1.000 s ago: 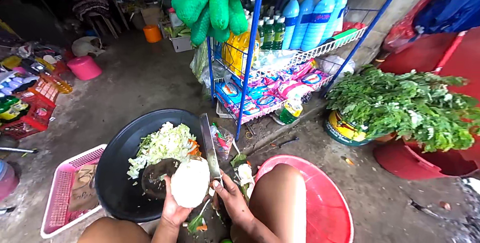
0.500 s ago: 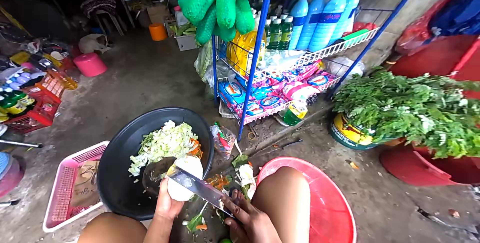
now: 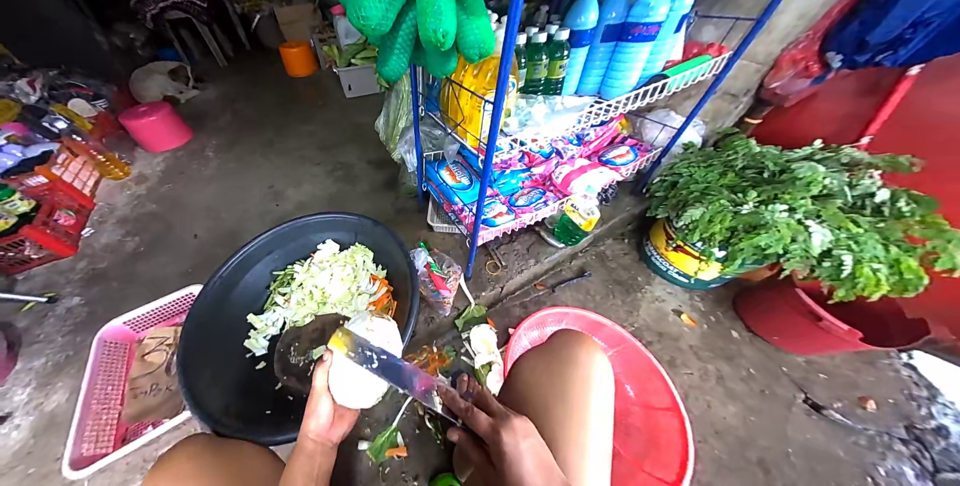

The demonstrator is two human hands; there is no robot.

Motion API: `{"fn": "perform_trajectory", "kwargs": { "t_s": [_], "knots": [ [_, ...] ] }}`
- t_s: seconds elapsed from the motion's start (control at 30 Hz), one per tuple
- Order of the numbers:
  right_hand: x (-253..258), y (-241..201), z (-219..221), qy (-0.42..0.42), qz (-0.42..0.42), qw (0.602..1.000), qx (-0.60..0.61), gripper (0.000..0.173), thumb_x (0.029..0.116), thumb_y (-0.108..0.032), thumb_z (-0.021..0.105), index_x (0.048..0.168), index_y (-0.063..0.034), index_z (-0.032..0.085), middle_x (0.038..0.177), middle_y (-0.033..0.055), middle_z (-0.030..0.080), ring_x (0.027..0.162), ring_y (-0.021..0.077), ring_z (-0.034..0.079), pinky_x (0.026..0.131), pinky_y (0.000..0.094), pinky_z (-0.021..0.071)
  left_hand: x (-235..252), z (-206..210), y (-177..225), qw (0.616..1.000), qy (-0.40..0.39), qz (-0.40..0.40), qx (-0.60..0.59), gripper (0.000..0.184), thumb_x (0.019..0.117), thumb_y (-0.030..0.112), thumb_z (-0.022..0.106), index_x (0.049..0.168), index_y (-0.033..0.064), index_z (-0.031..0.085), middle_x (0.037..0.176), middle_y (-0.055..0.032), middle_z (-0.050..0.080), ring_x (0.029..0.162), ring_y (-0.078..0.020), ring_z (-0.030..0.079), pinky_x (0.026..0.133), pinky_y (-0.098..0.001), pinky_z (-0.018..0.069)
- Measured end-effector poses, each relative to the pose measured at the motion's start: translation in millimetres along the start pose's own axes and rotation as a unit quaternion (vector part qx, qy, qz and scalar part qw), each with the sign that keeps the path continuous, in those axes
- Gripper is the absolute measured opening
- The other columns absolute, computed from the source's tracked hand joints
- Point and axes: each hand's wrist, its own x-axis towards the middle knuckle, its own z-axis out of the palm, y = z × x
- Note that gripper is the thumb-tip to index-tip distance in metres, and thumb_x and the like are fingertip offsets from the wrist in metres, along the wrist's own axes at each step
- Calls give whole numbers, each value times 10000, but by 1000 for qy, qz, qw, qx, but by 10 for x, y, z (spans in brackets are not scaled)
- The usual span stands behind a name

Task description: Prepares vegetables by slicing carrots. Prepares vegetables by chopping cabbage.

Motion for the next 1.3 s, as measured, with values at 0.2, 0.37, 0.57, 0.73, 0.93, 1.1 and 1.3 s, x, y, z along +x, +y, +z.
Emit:
{"fn": "perform_trajectory", "kwargs": {
  "t_s": [0.2,0.37,0.57,0.73,0.93,1.1,1.3],
  "knots": [
    [-89,157,90,21,6,999,-28,432,1040,-435,569,1453,-318,620,988,135,726,791,279,728,635,470,613,-30,-53,39,1000,3,-15,26,620,894,617,601,1283,134,582,1104,-120,735,994,-247,737,820,-462,635],
    [245,2,88,-42,53,998,4,449,1054,-477,529,1486,-359,571,1094,109,733,850,276,737,708,512,615,-31,-83,-20,999,-13,1,35,740,744,658,759,1254,143,610,1059,-102,752,946,-233,753,788,-443,646],
    [401,-190,-38,-84,85,992,31,481,1069,-495,485,1532,-368,512,1125,137,716,915,302,727,768,532,602,13,1,77,998,-25,22,52,734,752,652,762,1253,141,598,1051,-89,751,948,-210,752,791,-422,648],
    [116,273,-171,7,-12,998,-60,422,1017,-433,606,1433,-364,624,1000,101,726,773,263,726,613,476,610,25,-9,85,996,-57,-57,40,771,668,699,812,1204,163,668,1052,-110,758,947,-251,756,785,-470,646],
    [288,-61,-151,-94,165,980,55,498,1075,-499,470,1554,-362,480,1212,134,704,993,308,719,849,547,589,168,108,-110,991,-72,-3,110,995,668,695,822,1421,148,471,1133,-86,727,992,-213,738,816,-430,642],
    [150,123,-350,-105,99,989,13,467,1082,-471,468,1530,-348,516,1207,144,711,976,334,729,802,563,596,201,88,103,987,-61,-31,142,959,611,671,865,1344,145,539,1069,-80,748,942,-204,752,781,-422,649],
    [393,-71,-301,-134,183,969,94,500,1107,-494,366,1578,-342,442,1272,143,681,1069,334,699,917,587,556,253,159,-92,974,-108,-4,200,1180,635,686,855,1540,142,328,1267,-92,672,1086,-210,703,873,-424,627]
  ]
}}
